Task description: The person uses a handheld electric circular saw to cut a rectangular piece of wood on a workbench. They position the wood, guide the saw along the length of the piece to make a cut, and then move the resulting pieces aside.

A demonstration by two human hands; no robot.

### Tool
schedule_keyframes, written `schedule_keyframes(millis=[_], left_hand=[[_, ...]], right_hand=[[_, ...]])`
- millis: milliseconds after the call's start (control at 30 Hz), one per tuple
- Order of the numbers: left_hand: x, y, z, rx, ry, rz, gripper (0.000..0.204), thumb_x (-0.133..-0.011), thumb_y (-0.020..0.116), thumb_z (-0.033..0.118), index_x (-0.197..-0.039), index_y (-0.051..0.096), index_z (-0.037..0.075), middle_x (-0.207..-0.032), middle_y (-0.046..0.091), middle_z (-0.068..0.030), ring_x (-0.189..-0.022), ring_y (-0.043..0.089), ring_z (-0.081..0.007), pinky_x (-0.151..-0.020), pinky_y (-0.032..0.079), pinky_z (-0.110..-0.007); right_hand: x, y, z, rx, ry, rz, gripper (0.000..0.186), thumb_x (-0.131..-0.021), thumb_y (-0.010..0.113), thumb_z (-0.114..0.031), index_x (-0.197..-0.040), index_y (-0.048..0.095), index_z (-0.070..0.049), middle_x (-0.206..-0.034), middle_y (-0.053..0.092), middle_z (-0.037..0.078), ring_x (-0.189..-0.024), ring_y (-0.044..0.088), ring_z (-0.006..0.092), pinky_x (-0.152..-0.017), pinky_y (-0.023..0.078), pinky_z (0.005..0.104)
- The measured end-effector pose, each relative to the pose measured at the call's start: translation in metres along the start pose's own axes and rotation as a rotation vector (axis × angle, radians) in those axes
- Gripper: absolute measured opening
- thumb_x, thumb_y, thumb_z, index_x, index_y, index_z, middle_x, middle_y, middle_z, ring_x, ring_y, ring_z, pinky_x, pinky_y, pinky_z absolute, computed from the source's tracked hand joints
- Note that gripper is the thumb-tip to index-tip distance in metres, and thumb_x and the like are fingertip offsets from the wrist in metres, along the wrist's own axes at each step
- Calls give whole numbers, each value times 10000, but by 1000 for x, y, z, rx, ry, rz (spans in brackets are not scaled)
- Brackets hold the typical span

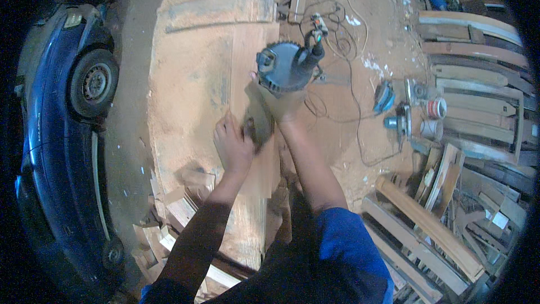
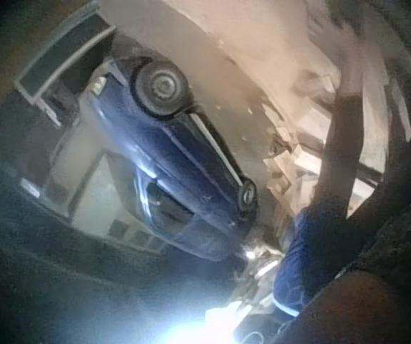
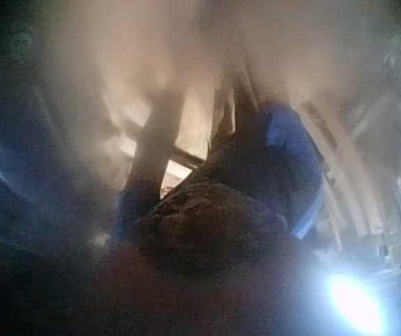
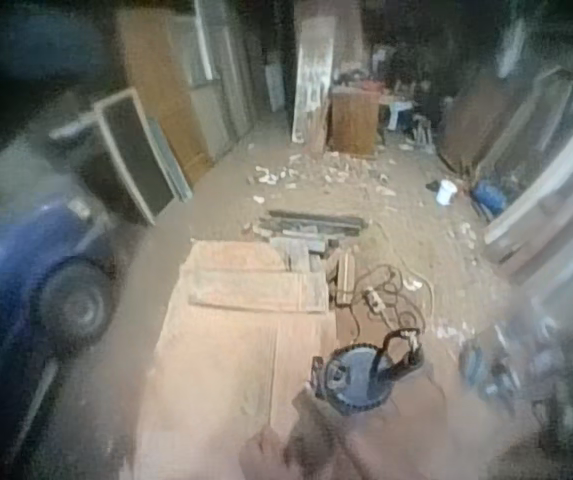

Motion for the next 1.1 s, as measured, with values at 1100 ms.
schedule_keyframes(millis=[1100], left_hand=[[0, -9, 9, -44, 37, 117, 672, -955, 644, 476, -1432, 524, 18, -1278, 601, -186, -1114, 563, -377, -975, 433, -483]], right_hand=[[-106, 25, -1, -56, 21, 152, 970, -664, 993, -320, -1314, 383, 64, -1252, 587, 212, -1115, 620, 304, -956, 506, 418]])
Point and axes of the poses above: each hand's wrist, its own x-axis away from the middle knuckle, its own y-axis out of the palm, z = x × y, the point moved 6 cm from there along -x, towards the middle knuckle
